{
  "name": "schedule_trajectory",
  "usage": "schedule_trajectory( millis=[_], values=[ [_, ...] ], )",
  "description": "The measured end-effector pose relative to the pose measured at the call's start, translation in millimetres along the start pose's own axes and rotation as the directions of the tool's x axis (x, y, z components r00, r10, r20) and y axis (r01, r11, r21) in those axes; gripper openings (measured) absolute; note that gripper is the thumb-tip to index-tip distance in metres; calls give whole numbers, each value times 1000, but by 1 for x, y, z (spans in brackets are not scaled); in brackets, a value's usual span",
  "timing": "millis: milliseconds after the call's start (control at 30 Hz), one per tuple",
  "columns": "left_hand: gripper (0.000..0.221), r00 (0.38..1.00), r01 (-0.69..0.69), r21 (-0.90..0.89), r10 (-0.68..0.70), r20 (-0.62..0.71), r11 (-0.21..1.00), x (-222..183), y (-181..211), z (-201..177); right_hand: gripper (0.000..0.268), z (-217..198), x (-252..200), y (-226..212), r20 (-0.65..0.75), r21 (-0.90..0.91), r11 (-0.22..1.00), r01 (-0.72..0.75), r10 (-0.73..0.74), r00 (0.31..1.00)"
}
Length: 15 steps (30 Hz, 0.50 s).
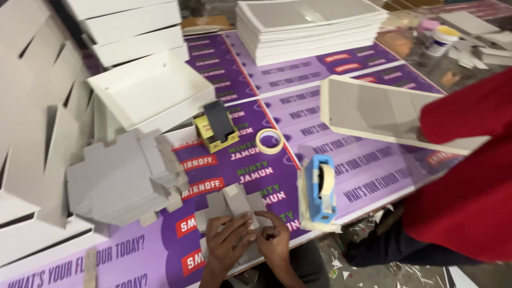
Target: The person folds flat cardboard pieces into small rectangular boxes and secures the edges with adhesive tape. They repeatedly pick up a piece, fold the sides, apply tape, and place the finished box aside.
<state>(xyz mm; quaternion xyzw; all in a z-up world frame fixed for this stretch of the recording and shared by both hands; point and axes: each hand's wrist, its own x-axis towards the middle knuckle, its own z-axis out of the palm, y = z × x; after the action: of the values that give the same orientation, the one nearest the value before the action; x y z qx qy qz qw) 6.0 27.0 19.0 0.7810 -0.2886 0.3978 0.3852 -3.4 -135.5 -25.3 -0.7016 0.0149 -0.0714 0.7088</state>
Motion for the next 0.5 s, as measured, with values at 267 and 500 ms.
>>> schedule_trajectory(
  millis=[267, 500],
  values=[
    [24, 978, 207, -216, -208, 18, 954, -20, -5, 20, 89, -8, -10, -34, 30, -356, 806, 472, -495, 868],
    [64, 913, 405, 14, -405, 46, 914, -45, 5, -2, 72, -19, 13, -38, 291, -596, 575, 560, -495, 819]
  ],
)
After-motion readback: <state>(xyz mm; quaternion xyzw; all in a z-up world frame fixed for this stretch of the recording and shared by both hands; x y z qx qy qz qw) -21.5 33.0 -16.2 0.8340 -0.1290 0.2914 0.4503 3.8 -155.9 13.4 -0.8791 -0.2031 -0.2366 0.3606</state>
